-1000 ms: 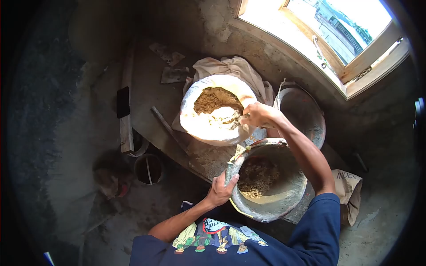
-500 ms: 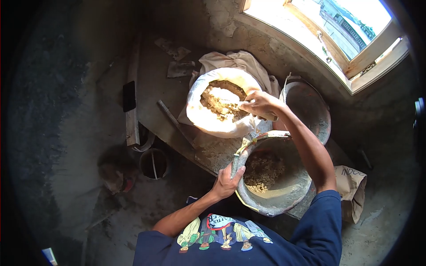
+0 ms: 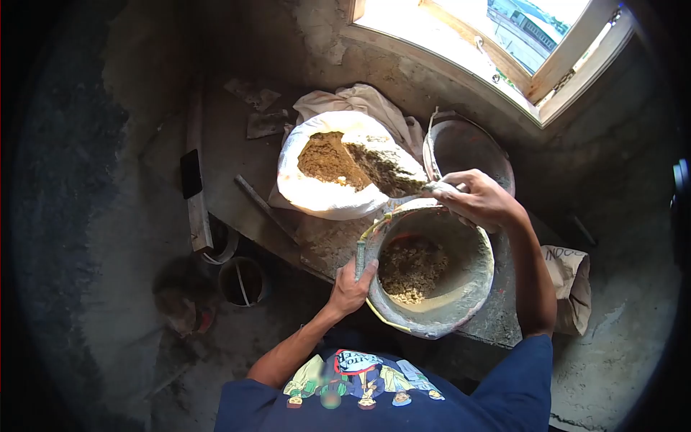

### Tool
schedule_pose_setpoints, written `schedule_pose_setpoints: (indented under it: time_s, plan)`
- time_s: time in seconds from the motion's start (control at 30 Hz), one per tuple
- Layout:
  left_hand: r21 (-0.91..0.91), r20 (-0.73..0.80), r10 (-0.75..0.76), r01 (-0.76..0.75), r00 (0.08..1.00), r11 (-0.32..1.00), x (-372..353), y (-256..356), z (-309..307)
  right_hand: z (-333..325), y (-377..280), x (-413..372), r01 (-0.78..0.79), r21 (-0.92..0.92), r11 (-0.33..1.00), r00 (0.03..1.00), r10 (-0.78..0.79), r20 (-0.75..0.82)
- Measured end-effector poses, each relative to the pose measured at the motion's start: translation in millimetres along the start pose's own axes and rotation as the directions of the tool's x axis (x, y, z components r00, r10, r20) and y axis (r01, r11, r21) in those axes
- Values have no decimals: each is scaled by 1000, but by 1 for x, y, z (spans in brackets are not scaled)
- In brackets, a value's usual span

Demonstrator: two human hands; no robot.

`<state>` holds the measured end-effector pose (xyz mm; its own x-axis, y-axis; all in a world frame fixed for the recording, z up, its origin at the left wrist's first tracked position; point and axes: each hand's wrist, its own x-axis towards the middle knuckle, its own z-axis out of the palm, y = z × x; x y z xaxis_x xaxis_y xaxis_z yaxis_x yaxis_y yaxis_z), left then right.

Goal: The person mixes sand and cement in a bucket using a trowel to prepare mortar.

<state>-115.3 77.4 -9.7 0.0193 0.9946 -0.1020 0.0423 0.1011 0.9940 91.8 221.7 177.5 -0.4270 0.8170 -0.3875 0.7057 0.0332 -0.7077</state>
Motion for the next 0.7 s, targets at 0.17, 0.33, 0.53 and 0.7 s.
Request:
schedule_pose_setpoints:
  time_s: [0.17,0.33,0.53,0.7]
  plan:
    - [-47,-51,53,-55,997,997,0,-6,4,-6,34,-91,64,-38,997,987,-69,-146]
    - [-32,-53,74,-76,996,997,1,-7,4,-3,24,-145,-282,-33,959,956,277,-97]
    - [-10,-65,76,-77,995,997,0,-4,6,58,61,-141,-194,-536,822,960,47,-275]
    - [-16,-53,21,-22,998,1000,0,-6,5,67,57,-161,-327,-703,631,928,74,-364]
